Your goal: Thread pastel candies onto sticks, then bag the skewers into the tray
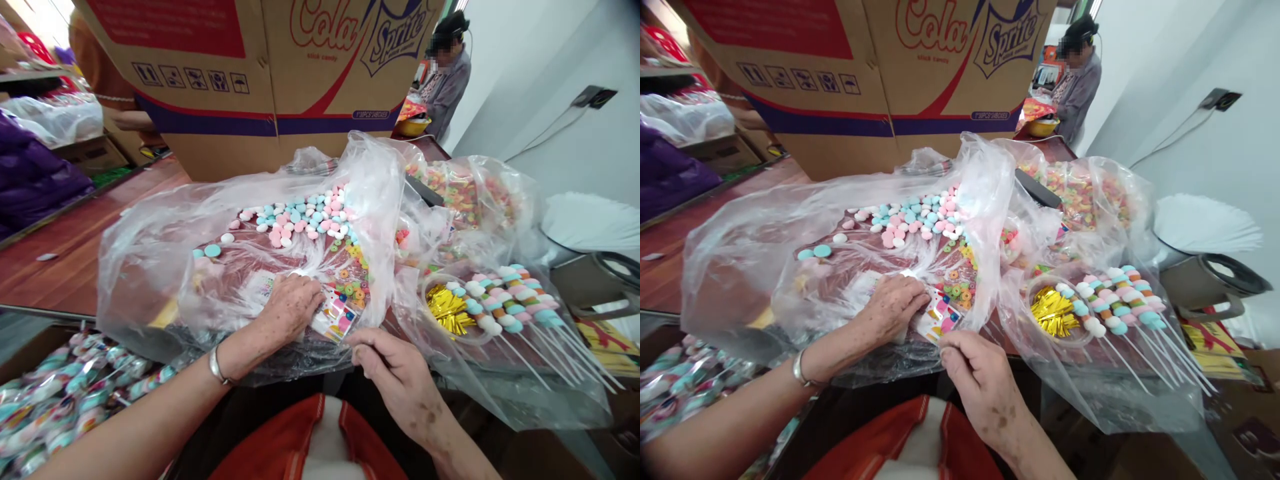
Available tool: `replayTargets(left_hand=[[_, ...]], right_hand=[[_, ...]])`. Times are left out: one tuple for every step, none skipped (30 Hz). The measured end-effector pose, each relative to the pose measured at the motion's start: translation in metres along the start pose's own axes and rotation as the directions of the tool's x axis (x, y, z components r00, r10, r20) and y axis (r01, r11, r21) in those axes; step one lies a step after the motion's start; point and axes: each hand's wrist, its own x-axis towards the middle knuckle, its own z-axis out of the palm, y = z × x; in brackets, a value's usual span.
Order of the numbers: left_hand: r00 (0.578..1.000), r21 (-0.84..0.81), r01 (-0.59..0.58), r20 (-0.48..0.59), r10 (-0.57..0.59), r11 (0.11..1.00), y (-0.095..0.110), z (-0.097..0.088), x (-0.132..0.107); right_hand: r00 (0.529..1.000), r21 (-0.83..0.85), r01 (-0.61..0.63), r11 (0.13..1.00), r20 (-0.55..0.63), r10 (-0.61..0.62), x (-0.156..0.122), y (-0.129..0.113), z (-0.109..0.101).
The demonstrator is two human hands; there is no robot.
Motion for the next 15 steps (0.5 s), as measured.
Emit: replayTargets(left_hand=[[1.0,-0.009,0.005,-0.013,-0.005,1.0,0.001,-0.002,0.0],[0.999,-0.018,0.008,-0.032,-0.008,1.0,0.004,-0.005,-0.001],[0.998,-0.027,0.008,-0.057,-0.009,1.0,0.006,-0.008,-0.002],[0.996,-0.037,0.004,-0.091,-0.007,0.999,0.01,-0.011,-0.003],[0.991,-0.047,-0.006,-0.131,-0.001,0.999,0.014,-0.014,-0.004],[0.985,-0.057,-0.021,-0.17,0.011,0.998,0.018,-0.017,-0.005],[0.979,-0.066,-0.04,-0.201,0.026,0.997,0.023,-0.02,-0.006],[0.974,-0.075,-0.062,-0.223,0.044,0.995,0.027,-0.022,-0.007],[0.969,-0.08,-0.077,-0.24,0.056,0.994,0.03,-0.025,-0.008],[0.963,-0.082,-0.083,-0.263,0.059,0.993,0.033,-0.027,-0.009],[0.953,-0.079,-0.081,-0.297,0.054,0.994,0.035,-0.03,-0.009],[0.939,-0.076,-0.078,-0.342,0.048,0.994,0.037,-0.033,-0.009],[0.923,-0.077,-0.08,-0.383,0.045,0.994,0.037,-0.036,-0.009],[0.914,-0.091,-0.09,-0.403,0.046,0.992,0.038,-0.039,-0.008],[0.923,-0.131,-0.112,-0.381,0.054,0.985,0.037,-0.042,-0.006]], right_hand=[[0.998,0.032,-0.03,0.999,-0.059,0.032,0.002,0.001,0.001],[0.991,0.076,-0.058,0.995,-0.119,0.067,0.004,0.002,0.003],[0.979,0.128,-0.078,0.989,-0.176,0.1,0.007,0.003,0.004],[0.967,0.18,-0.092,0.979,-0.219,0.131,0.011,0.003,0.006],[0.958,0.219,-0.101,0.97,-0.242,0.154,0.015,0.004,0.008],[0.955,0.24,-0.105,0.965,-0.247,0.165,0.019,0.004,0.009],[0.958,0.238,-0.106,0.966,-0.236,0.164,0.023,0.004,0.01],[0.963,0.217,-0.1,0.971,-0.223,0.15,0.028,0.003,0.009],[0.968,0.185,-0.086,0.979,-0.216,0.126,0.031,0.002,0.008],[0.971,0.143,-0.069,0.987,-0.217,0.099,0.034,0.001,0.007],[0.972,0.094,-0.055,0.994,-0.225,0.075,0.036,0.0,0.004],[0.971,0.043,-0.044,0.998,-0.233,0.053,0.038,-0.001,0.002],[0.972,-0.008,-0.034,0.999,-0.233,0.032,0.039,-0.001,-0.001],[0.975,-0.054,-0.024,0.998,-0.222,0.011,0.039,-0.002,-0.004],[0.979,-0.096,-0.012,0.995,-0.202,-0.007,0.039,-0.002,-0.006]])
